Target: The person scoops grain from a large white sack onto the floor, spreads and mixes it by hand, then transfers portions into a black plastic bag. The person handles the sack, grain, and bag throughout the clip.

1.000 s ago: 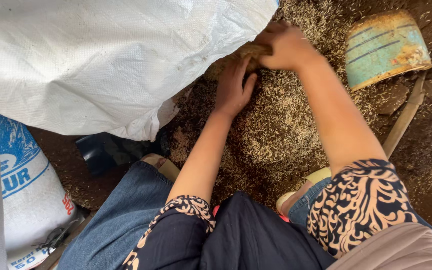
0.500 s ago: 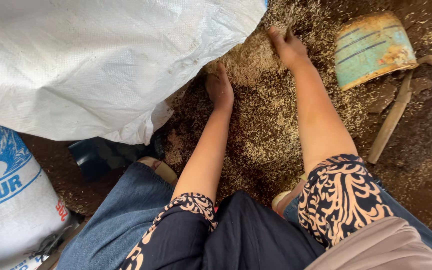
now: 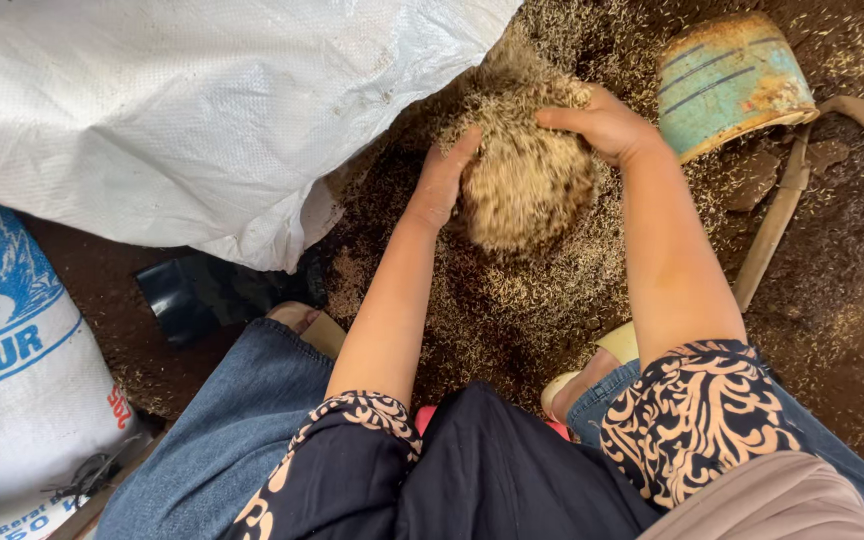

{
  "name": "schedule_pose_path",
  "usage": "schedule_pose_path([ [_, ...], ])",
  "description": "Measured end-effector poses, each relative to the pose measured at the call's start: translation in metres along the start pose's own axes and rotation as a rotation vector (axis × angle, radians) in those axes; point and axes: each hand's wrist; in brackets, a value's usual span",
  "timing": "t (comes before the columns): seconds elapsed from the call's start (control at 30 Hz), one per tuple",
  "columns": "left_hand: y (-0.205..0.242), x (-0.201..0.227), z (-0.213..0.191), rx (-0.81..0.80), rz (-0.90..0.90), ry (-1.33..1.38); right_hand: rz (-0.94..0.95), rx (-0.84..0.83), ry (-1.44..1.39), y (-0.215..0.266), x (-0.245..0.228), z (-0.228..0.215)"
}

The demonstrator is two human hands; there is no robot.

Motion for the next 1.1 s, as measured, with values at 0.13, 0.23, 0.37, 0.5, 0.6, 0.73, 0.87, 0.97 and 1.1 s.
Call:
schedule_pose_path([
  [0.13,0.006,0.008,-0.02,0.024,-0.125,-0.191,-0.175,-0.021,0.087,0.001,0.008,-0.022],
  [0.23,-0.008,-0.002,-0.032,0.243,-0.219,-0.487,0.044,0.07,0.183,-0.022,0.021,-0.024],
  [0.37,-0.036,-0.039,-0.031,0.479,-0.071,-0.726,-0.099,0.294,0.189,-0.057,0.032,-0.008],
  [0.5,-0.066,-0.057,-0.01,0.519,-0.001,-0.708,-0.069,0.291,0.181,-0.07,0.008,0.016],
  [0.6,-0.078,-0.06,0.007,0.508,-0.031,-0.55,0.139,0.172,0.175,-0.072,-0.021,0.034],
  [0.73,-0.082,-0.053,0.022,0.471,0.054,-0.344,0.202,0.136,0.247,-0.07,-0.043,0.032],
  [0.87,-0.071,-0.044,0.013,0.335,0.07,-0.1,0.2,0.009,0.198,-0.066,-0.041,0.038],
  [0.97,-0.061,-0.031,0.004,0.23,-0.026,-0.051,0.167,-0.034,0.208,-0.056,-0.041,0.037],
  [1.1,-0.04,-0.024,0.001,0.164,-0.072,-0.05,-0.031,-0.026,0.139,-0.027,-0.032,0.025],
])
Point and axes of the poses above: each hand's wrist, its own y-axis away from the middle knuckle, its own z-axis out of the palm, x = y × z, and after that the axes turned 1 degree about -x, right-handed
